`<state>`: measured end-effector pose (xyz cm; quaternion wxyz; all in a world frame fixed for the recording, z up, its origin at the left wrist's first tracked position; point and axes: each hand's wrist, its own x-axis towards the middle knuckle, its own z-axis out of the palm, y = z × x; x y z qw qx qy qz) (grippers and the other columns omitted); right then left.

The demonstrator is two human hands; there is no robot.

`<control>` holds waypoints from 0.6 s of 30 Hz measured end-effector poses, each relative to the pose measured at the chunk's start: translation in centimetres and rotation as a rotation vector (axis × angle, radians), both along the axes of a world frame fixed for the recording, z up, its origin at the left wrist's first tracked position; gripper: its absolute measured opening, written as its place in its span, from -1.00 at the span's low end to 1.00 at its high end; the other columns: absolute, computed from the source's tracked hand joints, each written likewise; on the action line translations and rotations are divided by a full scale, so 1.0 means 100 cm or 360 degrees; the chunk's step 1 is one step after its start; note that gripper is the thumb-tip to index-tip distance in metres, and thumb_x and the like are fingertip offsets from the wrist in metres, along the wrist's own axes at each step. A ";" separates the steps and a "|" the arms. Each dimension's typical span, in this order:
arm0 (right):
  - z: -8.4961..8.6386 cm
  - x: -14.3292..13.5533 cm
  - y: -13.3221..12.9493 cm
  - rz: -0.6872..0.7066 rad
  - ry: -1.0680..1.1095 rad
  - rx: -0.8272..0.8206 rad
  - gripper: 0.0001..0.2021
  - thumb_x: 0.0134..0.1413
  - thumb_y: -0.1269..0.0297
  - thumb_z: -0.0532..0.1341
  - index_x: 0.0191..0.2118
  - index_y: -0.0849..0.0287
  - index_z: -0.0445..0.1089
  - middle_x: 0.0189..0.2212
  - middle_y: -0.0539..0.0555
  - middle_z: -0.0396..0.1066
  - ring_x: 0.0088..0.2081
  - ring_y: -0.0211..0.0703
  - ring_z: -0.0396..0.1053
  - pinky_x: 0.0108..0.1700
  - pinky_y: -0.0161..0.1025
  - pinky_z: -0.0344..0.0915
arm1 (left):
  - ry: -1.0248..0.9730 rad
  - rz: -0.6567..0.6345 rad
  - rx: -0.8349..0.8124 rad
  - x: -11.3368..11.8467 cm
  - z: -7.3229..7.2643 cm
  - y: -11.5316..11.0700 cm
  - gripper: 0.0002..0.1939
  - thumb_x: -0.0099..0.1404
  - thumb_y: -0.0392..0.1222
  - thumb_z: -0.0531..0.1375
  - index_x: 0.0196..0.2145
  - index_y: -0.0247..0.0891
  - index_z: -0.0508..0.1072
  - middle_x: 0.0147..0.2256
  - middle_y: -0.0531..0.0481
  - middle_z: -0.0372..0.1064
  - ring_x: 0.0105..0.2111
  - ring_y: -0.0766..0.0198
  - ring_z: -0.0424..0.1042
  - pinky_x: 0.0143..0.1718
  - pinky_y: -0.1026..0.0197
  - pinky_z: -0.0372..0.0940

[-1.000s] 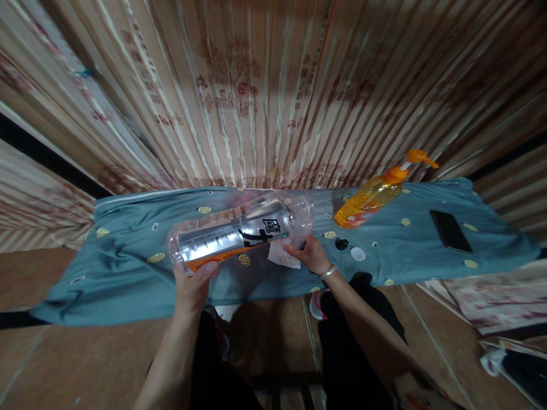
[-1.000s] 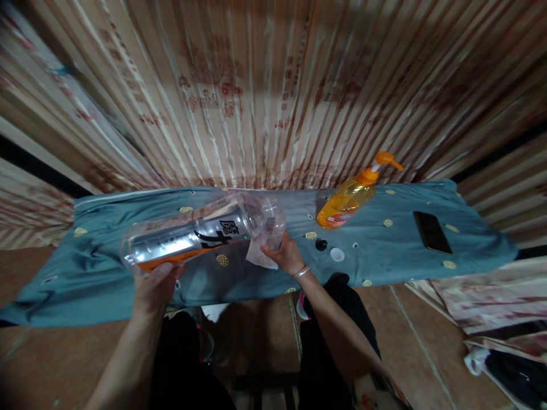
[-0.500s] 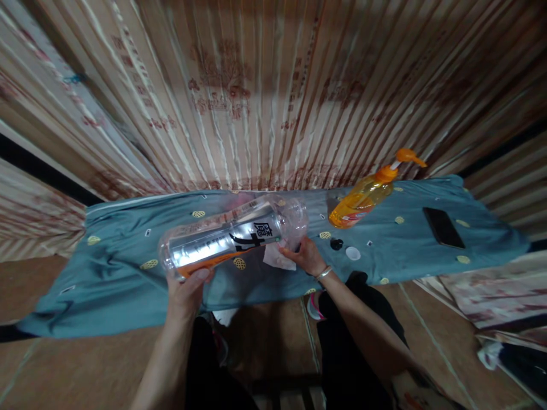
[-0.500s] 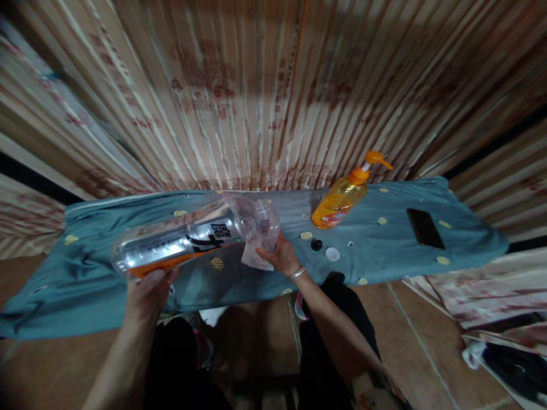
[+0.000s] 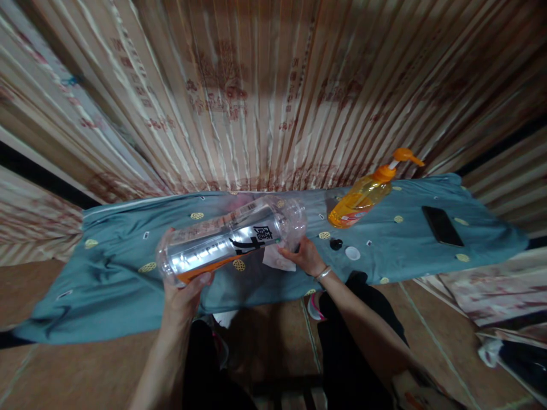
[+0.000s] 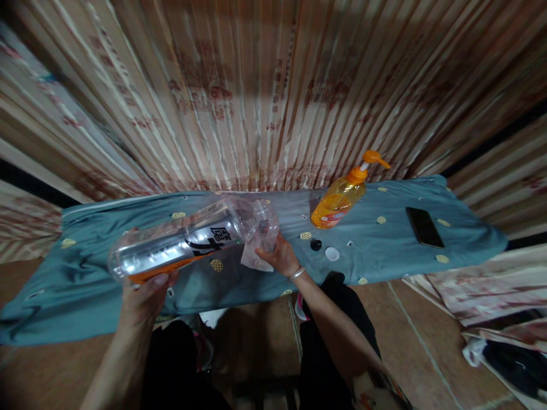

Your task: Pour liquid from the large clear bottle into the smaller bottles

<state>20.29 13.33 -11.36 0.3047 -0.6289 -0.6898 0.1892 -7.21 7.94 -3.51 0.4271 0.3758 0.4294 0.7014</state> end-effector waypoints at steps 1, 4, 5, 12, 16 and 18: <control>0.000 0.000 0.000 0.0007 0.0009 -0.0005 -0.60 0.00 0.13 0.42 -0.09 0.23 0.41 -0.26 0.18 0.61 -0.27 0.04 0.59 -0.20 -0.16 0.52 | -0.0011 -0.0011 -0.0009 0.000 0.001 0.000 -0.13 -0.22 -0.22 0.53 0.12 -0.07 0.47 -0.05 -0.12 0.51 -0.53 0.36 0.32 -0.63 0.32 0.24; 0.000 0.000 0.000 0.0018 0.0039 -0.0017 -0.54 -0.01 0.12 0.42 -0.04 0.27 0.41 -0.21 0.24 0.61 -0.20 0.08 0.60 -0.14 -0.14 0.52 | -0.0053 -0.0003 -0.0032 0.002 0.006 -0.001 -0.13 -0.22 -0.27 0.50 0.12 -0.06 0.47 -0.02 -0.15 0.50 -0.53 0.34 0.34 -0.65 0.30 0.27; 0.000 0.000 0.000 0.0019 0.0046 -0.0013 -0.52 -0.01 0.11 0.42 -0.02 0.28 0.41 -0.19 0.25 0.61 -0.18 0.09 0.60 -0.12 -0.13 0.52 | -0.0059 0.0007 -0.0035 0.002 0.008 -0.001 -0.13 -0.22 -0.28 0.49 0.12 -0.05 0.46 0.00 -0.15 0.49 -0.51 0.32 0.35 -0.65 0.30 0.26; -0.003 -0.001 0.001 -0.0043 0.0011 0.0029 -0.55 -0.06 0.12 0.45 -0.07 0.22 0.41 -0.27 0.18 0.62 -0.28 0.05 0.61 -0.23 -0.17 0.52 | -0.0136 0.0000 -0.0033 0.004 0.009 0.000 -0.14 -0.23 -0.32 0.46 0.10 -0.03 0.46 -0.04 -0.11 0.51 -0.50 0.32 0.37 -0.65 0.33 0.26; -0.003 -0.002 0.001 -0.0063 -0.0017 0.0048 -0.58 -0.07 0.12 0.45 -0.11 0.20 0.41 -0.30 0.16 0.62 -0.30 0.05 0.61 -0.28 -0.19 0.51 | -0.0201 0.0000 -0.0056 0.002 0.004 0.000 -0.17 -0.21 -0.33 0.47 0.09 -0.04 0.47 -0.11 -0.09 0.53 -0.44 0.27 0.42 -0.59 0.33 0.31; -0.002 -0.002 0.001 -0.0061 -0.0025 0.0031 -0.56 -0.07 0.12 0.45 -0.09 0.20 0.41 -0.29 0.16 0.62 -0.29 0.06 0.61 -0.28 -0.19 0.51 | -0.0195 -0.0003 -0.0050 0.001 0.003 0.000 -0.18 -0.20 -0.33 0.47 0.09 -0.04 0.47 -0.12 -0.08 0.53 -0.44 0.27 0.41 -0.59 0.32 0.32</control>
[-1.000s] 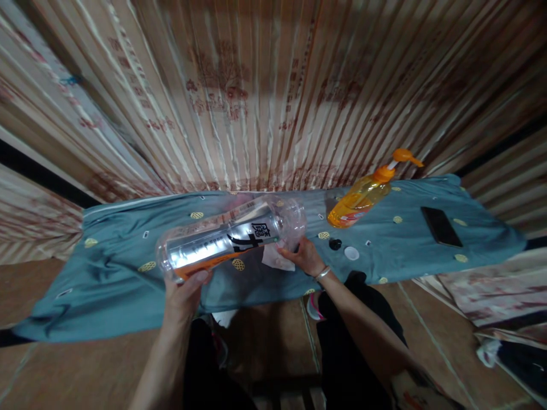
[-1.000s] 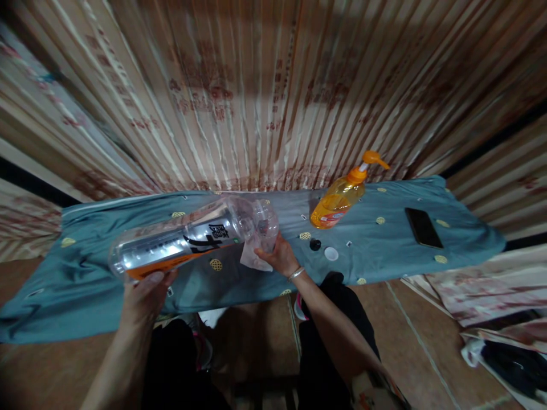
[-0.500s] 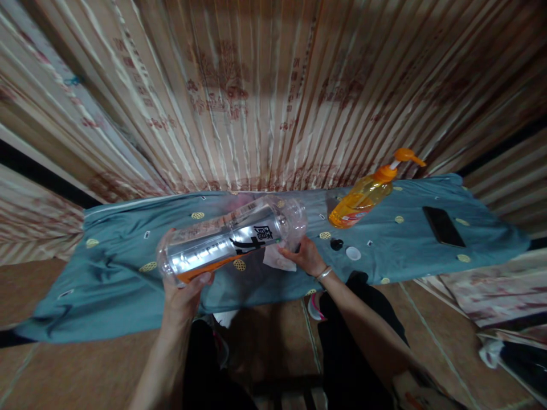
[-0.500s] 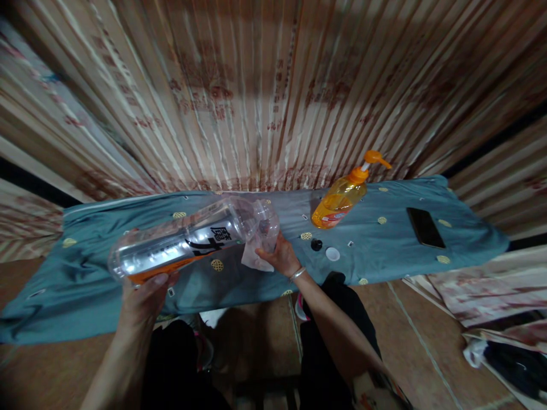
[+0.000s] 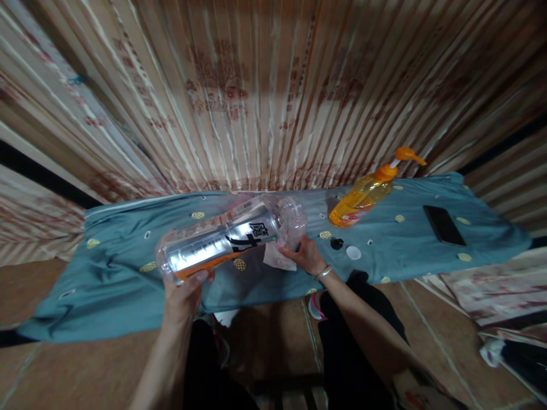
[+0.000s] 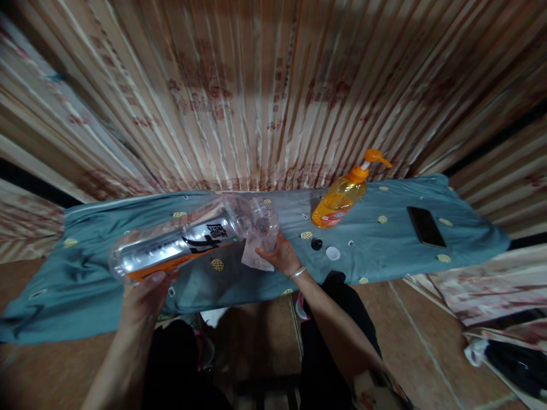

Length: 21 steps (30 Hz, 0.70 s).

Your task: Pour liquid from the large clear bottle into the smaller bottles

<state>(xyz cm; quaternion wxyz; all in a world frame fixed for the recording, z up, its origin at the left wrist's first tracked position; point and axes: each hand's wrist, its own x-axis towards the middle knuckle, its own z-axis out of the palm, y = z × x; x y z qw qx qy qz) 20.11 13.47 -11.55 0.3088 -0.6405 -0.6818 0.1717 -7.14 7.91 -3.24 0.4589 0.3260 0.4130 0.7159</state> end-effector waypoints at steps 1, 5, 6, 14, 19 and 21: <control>0.001 0.000 0.000 0.0000 -0.0002 -0.0012 -0.55 -0.07 0.12 0.45 -0.08 0.21 0.41 -0.29 0.15 0.62 -0.29 0.06 0.61 -0.28 -0.20 0.51 | 0.0014 -0.0001 0.0004 0.000 0.000 0.000 -0.19 -0.19 -0.33 0.46 0.09 -0.04 0.47 -0.11 -0.09 0.53 -0.44 0.28 0.41 -0.59 0.32 0.32; 0.004 0.000 -0.002 0.0015 0.0016 -0.0065 -0.55 -0.01 0.12 0.43 -0.04 0.23 0.40 -0.28 0.17 0.63 -0.30 0.03 0.61 -0.26 -0.21 0.50 | 0.0061 0.0038 -0.0032 0.002 0.005 -0.001 -0.19 -0.18 -0.33 0.45 0.10 -0.02 0.46 -0.05 -0.12 0.51 -0.40 0.25 0.41 -0.58 0.31 0.31; 0.004 0.000 -0.002 0.0030 0.0025 -0.0076 -0.55 0.00 0.12 0.42 -0.04 0.23 0.40 -0.27 0.18 0.63 -0.29 0.03 0.60 -0.24 -0.21 0.50 | 0.0072 0.0042 -0.0043 0.003 0.007 -0.002 -0.19 -0.18 -0.33 0.44 0.09 -0.03 0.46 -0.03 -0.13 0.50 -0.39 0.24 0.40 -0.58 0.30 0.30; 0.008 0.000 -0.002 0.0028 0.0036 -0.0139 -0.52 0.00 0.12 0.44 -0.01 0.22 0.38 -0.23 0.19 0.62 -0.24 0.05 0.60 -0.20 -0.20 0.51 | 0.0105 0.0041 -0.0052 0.003 0.011 0.000 -0.16 -0.23 -0.33 0.43 0.10 -0.02 0.46 -0.01 -0.15 0.50 -0.45 0.28 0.37 -0.58 0.28 0.25; 0.007 -0.001 -0.002 0.0043 -0.0009 -0.0093 -0.48 -0.02 0.14 0.46 0.02 0.27 0.37 -0.19 0.23 0.62 -0.14 0.09 0.62 -0.12 -0.19 0.52 | 0.0144 0.0041 -0.0038 0.003 0.012 -0.001 -0.22 -0.21 -0.31 0.42 0.05 -0.03 0.49 -0.03 -0.14 0.50 -0.46 0.27 0.36 -0.58 0.27 0.26; 0.006 -0.001 -0.001 0.0038 0.0003 -0.0080 -0.46 -0.01 0.15 0.46 0.04 0.29 0.37 -0.17 0.26 0.62 -0.12 0.10 0.61 -0.11 -0.19 0.52 | 0.0154 0.0038 -0.0040 0.002 0.012 -0.001 -0.23 -0.21 -0.31 0.42 0.04 -0.04 0.49 -0.04 -0.14 0.51 -0.46 0.27 0.36 -0.59 0.27 0.26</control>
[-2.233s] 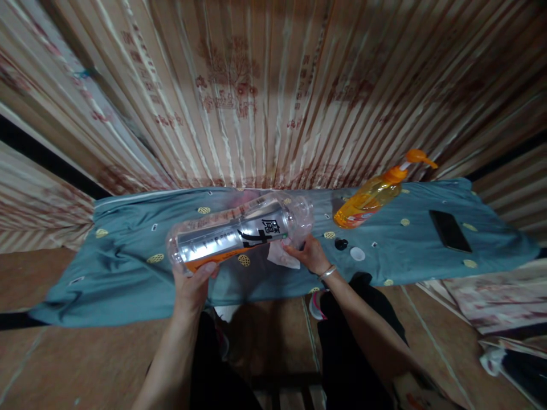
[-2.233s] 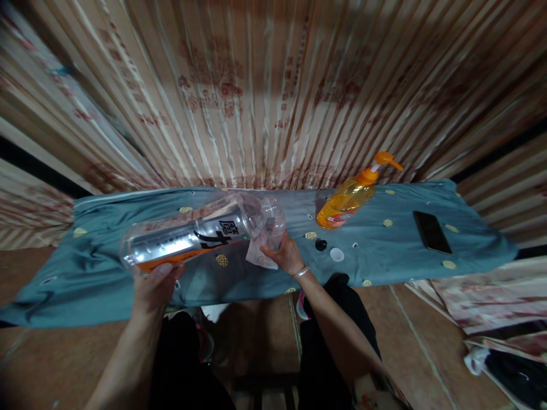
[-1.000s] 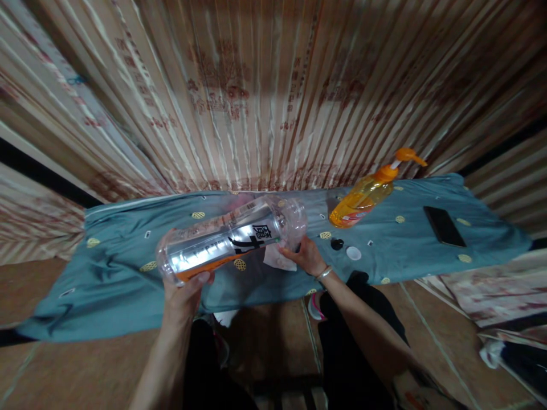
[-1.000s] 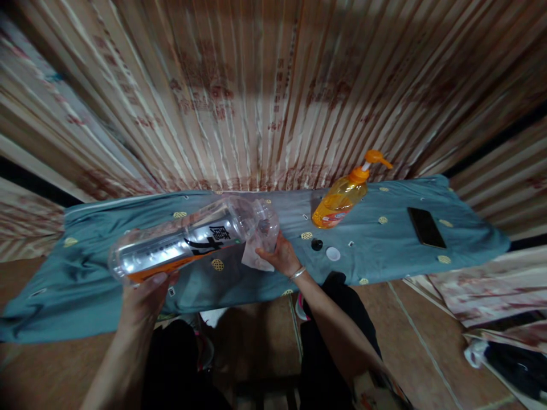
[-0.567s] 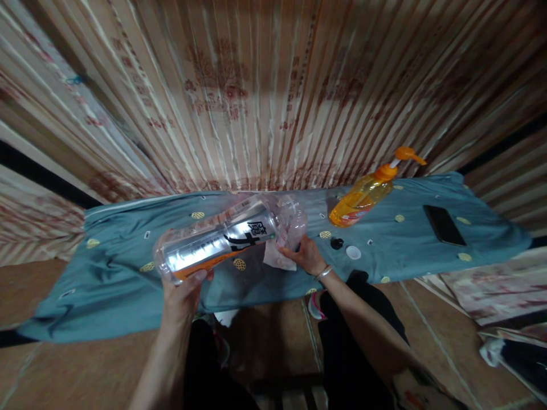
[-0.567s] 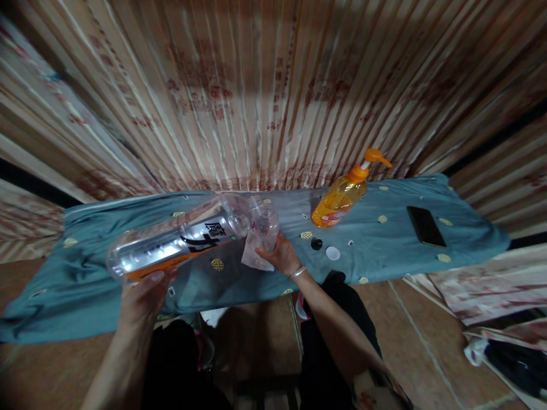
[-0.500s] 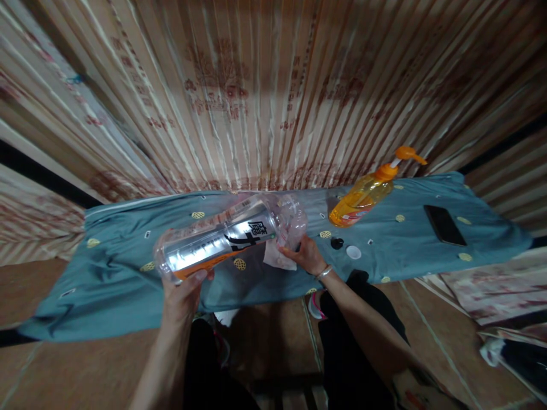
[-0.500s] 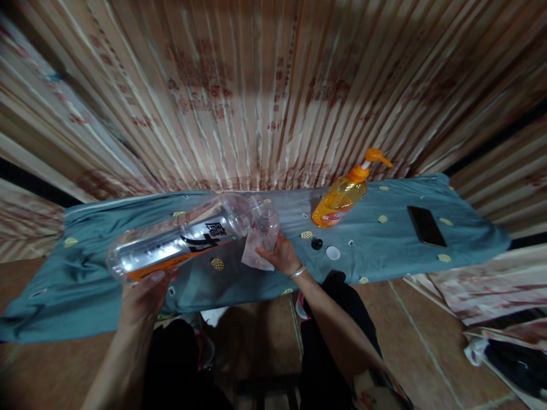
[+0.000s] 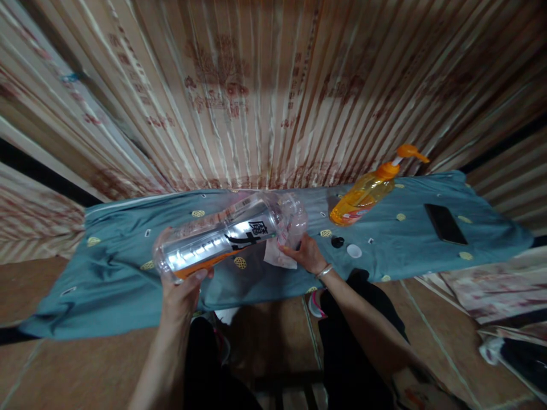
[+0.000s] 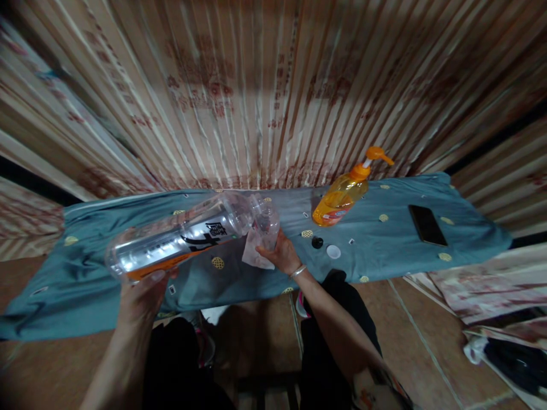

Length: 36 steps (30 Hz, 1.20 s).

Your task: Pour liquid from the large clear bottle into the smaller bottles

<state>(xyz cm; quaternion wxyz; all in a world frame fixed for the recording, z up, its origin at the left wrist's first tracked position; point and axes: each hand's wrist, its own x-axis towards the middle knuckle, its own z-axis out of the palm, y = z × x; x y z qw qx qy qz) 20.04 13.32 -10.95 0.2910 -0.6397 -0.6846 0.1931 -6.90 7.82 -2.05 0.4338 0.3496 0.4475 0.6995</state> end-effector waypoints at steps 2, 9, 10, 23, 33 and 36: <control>-0.001 0.000 0.000 -0.0003 0.0023 0.0002 -0.45 -0.01 0.15 0.46 0.05 0.30 0.36 -0.16 0.27 0.62 -0.12 0.11 0.61 -0.10 -0.17 0.52 | -0.0010 -0.0004 -0.0001 -0.001 0.000 0.001 -0.22 -0.21 -0.32 0.42 0.05 -0.05 0.48 -0.04 -0.15 0.51 -0.44 0.25 0.37 -0.59 0.27 0.25; -0.001 0.000 0.001 -0.0035 0.0040 0.0021 -0.46 -0.03 0.07 0.44 0.01 0.25 0.37 -0.21 0.23 0.62 -0.19 0.13 0.62 -0.19 -0.15 0.53 | -0.0001 -0.0012 0.0000 -0.001 -0.001 0.001 -0.22 -0.21 -0.30 0.42 0.06 -0.04 0.48 -0.01 -0.15 0.50 -0.46 0.26 0.37 -0.61 0.28 0.25; -0.001 0.000 0.000 -0.0030 0.0042 0.0012 -0.46 -0.02 0.07 0.43 0.02 0.25 0.36 -0.20 0.23 0.62 -0.19 0.12 0.62 -0.19 -0.15 0.52 | -0.0005 -0.0008 -0.0004 -0.001 -0.001 0.001 -0.21 -0.21 -0.30 0.42 0.06 -0.03 0.48 0.00 -0.15 0.50 -0.46 0.26 0.37 -0.61 0.28 0.25; 0.000 0.000 0.000 -0.0013 0.0112 -0.0010 -0.42 -0.01 0.11 0.43 0.09 0.27 0.35 -0.12 0.29 0.62 -0.10 0.17 0.61 -0.08 -0.08 0.52 | 0.0011 -0.0021 0.0018 -0.002 -0.002 0.001 -0.16 -0.20 -0.30 0.43 0.11 -0.03 0.45 -0.03 -0.15 0.51 -0.49 0.27 0.38 -0.62 0.27 0.26; -0.002 0.001 0.000 -0.0010 0.0093 0.0010 -0.42 -0.03 0.14 0.46 0.08 0.25 0.36 -0.13 0.28 0.62 -0.13 0.16 0.61 -0.10 -0.09 0.54 | -0.0011 -0.0015 0.0063 -0.001 -0.003 0.000 -0.19 -0.21 -0.27 0.46 0.08 -0.03 0.48 -0.12 -0.10 0.54 -0.55 0.33 0.34 -0.64 0.31 0.22; -0.004 0.000 0.000 -0.0015 0.0095 -0.0002 -0.41 -0.02 0.13 0.45 0.10 0.26 0.36 -0.13 0.27 0.62 -0.12 0.16 0.61 -0.09 -0.06 0.55 | -0.0026 -0.0003 0.0064 -0.003 -0.005 0.001 -0.24 -0.22 -0.24 0.49 0.02 -0.08 0.51 -0.29 -0.03 0.52 -0.56 0.31 0.34 -0.65 0.31 0.21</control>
